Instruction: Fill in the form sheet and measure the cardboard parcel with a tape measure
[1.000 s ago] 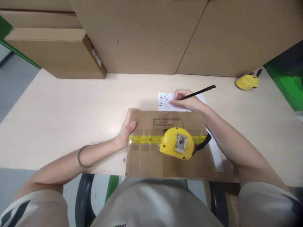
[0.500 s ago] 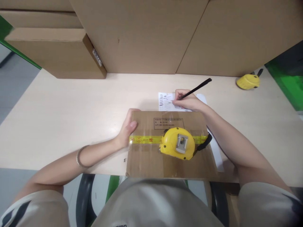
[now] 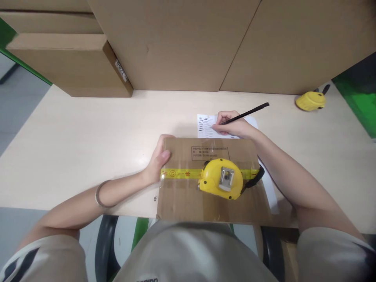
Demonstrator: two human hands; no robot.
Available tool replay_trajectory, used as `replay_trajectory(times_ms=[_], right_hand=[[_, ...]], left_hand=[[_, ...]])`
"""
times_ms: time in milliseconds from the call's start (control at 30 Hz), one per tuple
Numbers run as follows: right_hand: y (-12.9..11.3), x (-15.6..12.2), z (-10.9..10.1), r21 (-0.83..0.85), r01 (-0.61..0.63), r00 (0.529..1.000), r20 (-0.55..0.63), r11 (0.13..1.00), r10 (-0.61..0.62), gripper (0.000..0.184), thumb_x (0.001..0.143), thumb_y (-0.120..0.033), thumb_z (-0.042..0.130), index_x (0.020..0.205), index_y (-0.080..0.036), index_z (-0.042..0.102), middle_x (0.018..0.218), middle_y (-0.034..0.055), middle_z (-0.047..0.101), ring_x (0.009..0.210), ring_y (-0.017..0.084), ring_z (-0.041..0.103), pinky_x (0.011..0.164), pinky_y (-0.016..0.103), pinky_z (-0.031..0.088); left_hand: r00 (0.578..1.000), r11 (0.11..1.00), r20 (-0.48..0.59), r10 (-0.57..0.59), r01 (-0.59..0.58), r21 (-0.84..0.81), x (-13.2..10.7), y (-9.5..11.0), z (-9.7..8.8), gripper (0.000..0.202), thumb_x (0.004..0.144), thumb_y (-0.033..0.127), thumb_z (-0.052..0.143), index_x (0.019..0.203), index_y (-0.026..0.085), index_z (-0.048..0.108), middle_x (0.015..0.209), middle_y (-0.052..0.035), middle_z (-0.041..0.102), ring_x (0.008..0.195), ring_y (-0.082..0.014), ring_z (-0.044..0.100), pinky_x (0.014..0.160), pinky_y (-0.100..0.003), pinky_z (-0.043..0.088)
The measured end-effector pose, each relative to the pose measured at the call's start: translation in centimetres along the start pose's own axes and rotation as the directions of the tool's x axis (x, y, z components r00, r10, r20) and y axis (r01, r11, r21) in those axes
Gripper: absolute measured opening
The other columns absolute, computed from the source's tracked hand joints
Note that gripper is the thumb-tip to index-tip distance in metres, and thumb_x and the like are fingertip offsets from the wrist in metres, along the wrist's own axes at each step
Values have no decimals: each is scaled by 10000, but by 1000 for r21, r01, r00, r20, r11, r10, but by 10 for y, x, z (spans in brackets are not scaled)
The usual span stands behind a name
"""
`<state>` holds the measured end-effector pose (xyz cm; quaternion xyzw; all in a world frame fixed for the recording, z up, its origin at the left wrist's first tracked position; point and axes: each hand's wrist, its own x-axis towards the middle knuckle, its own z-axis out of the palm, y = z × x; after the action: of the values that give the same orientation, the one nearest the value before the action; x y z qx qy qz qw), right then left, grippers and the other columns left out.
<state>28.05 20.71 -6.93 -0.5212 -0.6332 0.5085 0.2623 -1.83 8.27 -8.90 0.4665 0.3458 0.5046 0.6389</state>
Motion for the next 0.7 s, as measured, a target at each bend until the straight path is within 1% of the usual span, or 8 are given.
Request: replay_trajectory(times_ms=[100,200,333,467,600,700], right_hand=[[0,0,0,-2,3,1000,-11,1000,-3,378,728,-231,901,655,-214,530,527,-29,568,467,71,474,456,225,357],[0,0,0,1,6,1000,-6,1000,-6,372,737,-277,905,661,-213,546,544,-21,588,473,72,482,458,231,364],[-2,-1,0,4,8,1000,-11,1000,-8,400,699,-293,921,647,-219,531,514,-35,570,462,70,465,449,229,360],[-3,-2,0,4,3,1000,-5,1000,-3,369,716,-261,906,648,-215,547,533,-19,597,473,75,494,456,230,385],[-4,-2,1,2,1,1000,-17,1000,-1,353,725,-195,874,646,-215,531,514,-34,574,456,65,478,448,217,365],[-5,-2,1,3,-3,1000,-10,1000,3,317,733,-180,853,648,-208,549,528,-24,593,453,63,488,444,216,366]], left_hand=[[1000,1000,-2,-4,4,-6,0,0,0,607,855,710,751,1175,217,601,1036,-86,691,926,-289,691,726,-389,541],[1000,1000,-3,-3,3,-6,1,1,1,610,846,711,758,1167,216,604,1033,-91,691,938,-295,695,729,-392,543],[1000,1000,-2,-15,15,-6,1,3,3,616,838,717,762,1157,216,598,1020,-87,687,938,-297,699,710,-383,540],[1000,1000,1,-8,8,-3,1,3,3,616,840,722,760,1162,223,597,1017,-83,687,935,-292,696,716,-383,541],[1000,1000,8,16,-16,19,1,1,1,603,862,717,741,1168,217,601,1032,-84,693,908,-274,683,737,-386,538],[1000,999,10,16,-17,27,1,1,1,615,860,729,737,1167,214,599,1028,-82,693,878,-263,676,738,-387,538]])
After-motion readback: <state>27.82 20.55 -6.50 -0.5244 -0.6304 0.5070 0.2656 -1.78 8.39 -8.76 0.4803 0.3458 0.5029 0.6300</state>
